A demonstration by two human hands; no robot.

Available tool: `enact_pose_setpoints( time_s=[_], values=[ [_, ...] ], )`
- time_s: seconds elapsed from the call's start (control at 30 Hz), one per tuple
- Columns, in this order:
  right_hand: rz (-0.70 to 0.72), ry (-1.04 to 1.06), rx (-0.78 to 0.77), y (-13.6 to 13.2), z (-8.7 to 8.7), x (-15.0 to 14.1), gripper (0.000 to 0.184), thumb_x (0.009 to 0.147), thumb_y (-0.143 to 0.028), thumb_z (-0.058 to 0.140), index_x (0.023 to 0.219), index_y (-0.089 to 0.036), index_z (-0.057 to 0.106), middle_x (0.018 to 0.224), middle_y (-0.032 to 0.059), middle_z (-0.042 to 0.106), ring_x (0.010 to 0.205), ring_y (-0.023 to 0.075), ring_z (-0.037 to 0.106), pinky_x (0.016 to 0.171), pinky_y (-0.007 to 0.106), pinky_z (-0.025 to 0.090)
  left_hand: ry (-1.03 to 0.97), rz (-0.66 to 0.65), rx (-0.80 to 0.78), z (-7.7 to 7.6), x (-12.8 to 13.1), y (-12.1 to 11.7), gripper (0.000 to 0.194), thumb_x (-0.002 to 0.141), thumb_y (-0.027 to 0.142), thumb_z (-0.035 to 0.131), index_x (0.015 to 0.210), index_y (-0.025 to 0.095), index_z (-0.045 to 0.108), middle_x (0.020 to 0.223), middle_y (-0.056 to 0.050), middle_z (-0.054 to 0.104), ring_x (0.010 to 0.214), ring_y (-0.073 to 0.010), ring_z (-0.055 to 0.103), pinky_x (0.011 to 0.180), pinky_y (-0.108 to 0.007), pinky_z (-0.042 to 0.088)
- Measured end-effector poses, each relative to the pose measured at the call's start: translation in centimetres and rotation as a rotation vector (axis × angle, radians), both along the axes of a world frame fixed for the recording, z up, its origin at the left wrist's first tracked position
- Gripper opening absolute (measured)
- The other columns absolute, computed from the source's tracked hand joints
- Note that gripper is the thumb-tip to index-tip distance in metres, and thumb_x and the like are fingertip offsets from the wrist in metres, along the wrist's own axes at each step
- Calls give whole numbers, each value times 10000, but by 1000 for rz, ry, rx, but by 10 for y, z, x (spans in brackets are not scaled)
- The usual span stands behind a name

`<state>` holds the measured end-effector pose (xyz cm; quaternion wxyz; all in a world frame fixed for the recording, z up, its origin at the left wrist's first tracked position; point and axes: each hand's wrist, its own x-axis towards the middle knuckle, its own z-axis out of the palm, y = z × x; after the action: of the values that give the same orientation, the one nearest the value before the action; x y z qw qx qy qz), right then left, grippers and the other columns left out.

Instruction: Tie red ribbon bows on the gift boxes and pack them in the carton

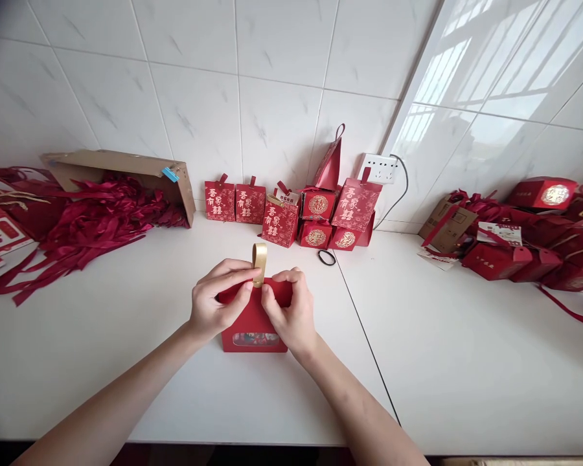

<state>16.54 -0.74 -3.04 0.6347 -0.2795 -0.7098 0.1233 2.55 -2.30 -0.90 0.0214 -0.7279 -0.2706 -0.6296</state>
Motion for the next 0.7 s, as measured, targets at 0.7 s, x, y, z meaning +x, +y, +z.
enact_pose_setpoints(
  time_s=[0.7],
  values=[
    [84, 56, -211, -4, 8, 6, 147, 807, -249, 582, 808, -232, 436, 671, -50, 493, 524, 96, 449, 480, 223, 405, -58, -62, -124, 4, 1, -3, 228, 794, 80, 571, 929, 200, 711, 849, -35, 699, 728, -112, 651, 634, -214, 551]
  ],
)
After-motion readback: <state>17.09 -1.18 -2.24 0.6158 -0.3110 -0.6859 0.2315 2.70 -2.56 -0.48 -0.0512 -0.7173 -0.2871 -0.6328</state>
